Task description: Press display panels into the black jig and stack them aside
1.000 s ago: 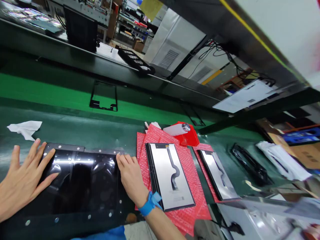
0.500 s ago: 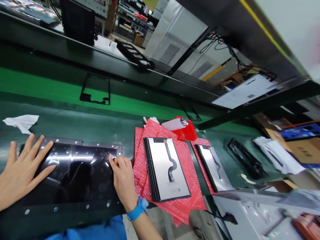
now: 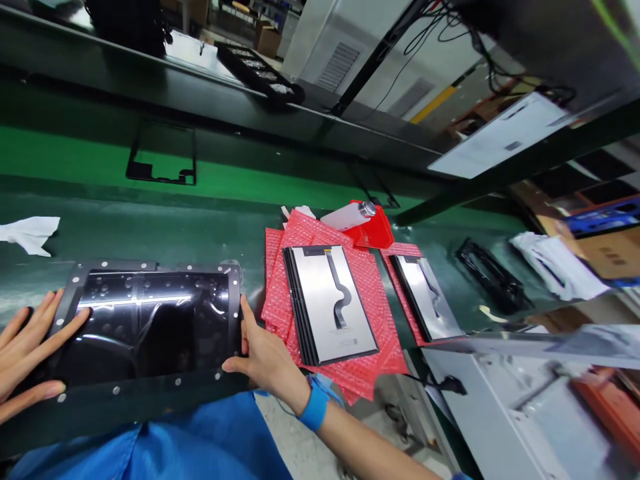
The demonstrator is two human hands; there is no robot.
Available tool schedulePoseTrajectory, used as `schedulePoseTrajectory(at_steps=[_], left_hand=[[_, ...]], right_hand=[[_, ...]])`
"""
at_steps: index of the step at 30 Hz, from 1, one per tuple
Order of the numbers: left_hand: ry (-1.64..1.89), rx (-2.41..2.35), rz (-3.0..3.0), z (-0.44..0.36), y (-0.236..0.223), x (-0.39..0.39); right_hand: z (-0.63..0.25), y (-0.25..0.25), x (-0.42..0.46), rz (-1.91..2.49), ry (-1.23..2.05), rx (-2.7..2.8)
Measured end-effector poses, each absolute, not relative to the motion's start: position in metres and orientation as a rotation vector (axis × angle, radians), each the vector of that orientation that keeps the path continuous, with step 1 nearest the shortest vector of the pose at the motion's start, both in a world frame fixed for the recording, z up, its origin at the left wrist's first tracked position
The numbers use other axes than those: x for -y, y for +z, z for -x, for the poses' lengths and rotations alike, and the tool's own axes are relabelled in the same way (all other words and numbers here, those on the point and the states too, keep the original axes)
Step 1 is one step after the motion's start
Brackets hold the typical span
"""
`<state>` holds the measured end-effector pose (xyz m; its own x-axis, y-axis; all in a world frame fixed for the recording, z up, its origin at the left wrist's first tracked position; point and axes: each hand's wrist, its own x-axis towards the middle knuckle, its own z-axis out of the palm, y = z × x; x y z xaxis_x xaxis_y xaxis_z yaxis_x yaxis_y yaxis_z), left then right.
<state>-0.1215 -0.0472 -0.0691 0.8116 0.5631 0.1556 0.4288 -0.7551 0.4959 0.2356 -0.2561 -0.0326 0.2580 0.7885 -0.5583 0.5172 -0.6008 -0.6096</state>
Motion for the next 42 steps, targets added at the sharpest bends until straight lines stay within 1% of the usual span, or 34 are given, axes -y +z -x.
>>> schedulePoseTrajectory(at_steps=[3, 6, 9, 11, 13, 15, 19, 21, 26, 29, 36, 38, 42], left_hand=[[0.283, -0.881, -2.569, 0.118, -0.070, 0.051], [0.246, -0.871, -2.598, 0.119, -0.072, 0.052], [0.293, -0.843, -2.685, 0.121, -0.076, 0.054], [0.344, -0.869, -2.741, 0.121, -0.078, 0.057], [0.365, -0.909, -2.763, 0.121, -0.079, 0.061], [0.371, -0.918, -2.771, 0.120, -0.079, 0.063], [0.394, -0.895, -2.797, 0.120, -0.078, 0.065], [0.401, -0.873, -2.797, 0.120, -0.076, 0.066], [0.364, -0.864, -2.789, 0.118, -0.069, 0.070], [0.375, -0.886, -2.786, 0.116, -0.067, 0.072], [0.347, -0.946, -2.783, 0.112, -0.066, 0.077], [0.330, -0.961, -2.778, 0.112, -0.066, 0.078], [0.330, -0.976, -2.750, 0.111, -0.065, 0.080]], right_hand=[[-0.228, -0.031, 0.253, 2.308, 1.178, 1.219], [-0.214, -0.038, 0.262, 2.311, 0.995, 1.206], [-0.206, -0.047, 0.271, 2.261, 0.776, 1.167], [-0.209, -0.050, 0.271, 2.179, 0.747, 1.138], [-0.216, -0.047, 0.266, 2.096, 0.798, 1.126], [-0.224, -0.038, 0.256, 2.070, 0.781, 1.148], [-0.229, -0.020, 0.227, 2.092, 0.470, 1.249], [-0.227, -0.017, 0.209, 2.037, 0.379, 1.345], [-0.218, -0.024, 0.163, 1.770, 0.408, 1.676], [-0.211, -0.029, 0.144, 1.690, 0.411, 1.784], [-0.200, -0.033, 0.129, 1.701, 0.152, 2.082], [-0.199, -0.034, 0.126, 1.687, 0.162, 2.063], [-0.201, -0.034, 0.118, 1.673, 0.356, 1.828]])
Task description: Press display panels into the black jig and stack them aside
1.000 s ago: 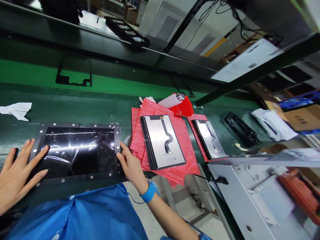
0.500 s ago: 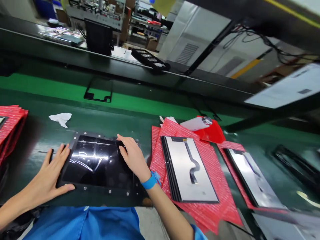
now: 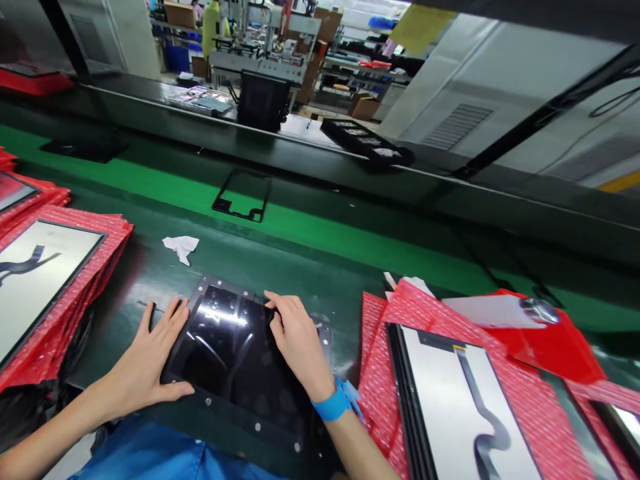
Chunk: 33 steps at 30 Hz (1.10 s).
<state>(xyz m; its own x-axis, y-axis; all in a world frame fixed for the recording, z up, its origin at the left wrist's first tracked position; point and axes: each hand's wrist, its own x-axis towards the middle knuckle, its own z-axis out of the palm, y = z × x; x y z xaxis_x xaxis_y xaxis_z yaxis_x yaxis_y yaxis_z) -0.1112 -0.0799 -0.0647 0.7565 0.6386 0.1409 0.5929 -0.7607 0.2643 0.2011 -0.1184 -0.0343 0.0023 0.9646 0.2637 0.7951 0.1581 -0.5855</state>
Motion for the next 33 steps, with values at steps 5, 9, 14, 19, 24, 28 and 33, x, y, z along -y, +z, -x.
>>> schedulePoseTrajectory(at_steps=[5, 9, 14, 19, 24, 28, 33], left_hand=[[0.353, -0.943, -2.698, 0.113, -0.061, 0.080], [0.354, -0.952, -2.564, 0.113, -0.063, 0.078], [0.618, -1.030, -2.256, 0.104, -0.068, 0.085], [0.763, -1.004, -1.696, 0.079, -0.049, 0.098], [0.919, -0.716, -1.210, 0.024, -0.016, 0.061], [1.011, -0.699, -1.152, -0.040, -0.003, -0.017], [1.019, -0.859, -1.168, -0.122, 0.001, -0.112]], right_hand=[[-0.205, -0.024, 0.113, 1.716, 0.503, 1.666], [-0.210, -0.016, 0.115, 1.697, 0.604, 1.632], [-0.216, -0.010, 0.116, 1.632, 0.765, 1.679], [-0.227, 0.021, 0.121, 1.636, 0.815, 1.697], [-0.236, 0.064, 0.131, 1.621, 0.228, 1.654], [-0.246, 0.069, 0.154, 1.679, -0.206, 1.573], [-0.265, 0.029, 0.210, 1.841, -0.170, 1.502]])
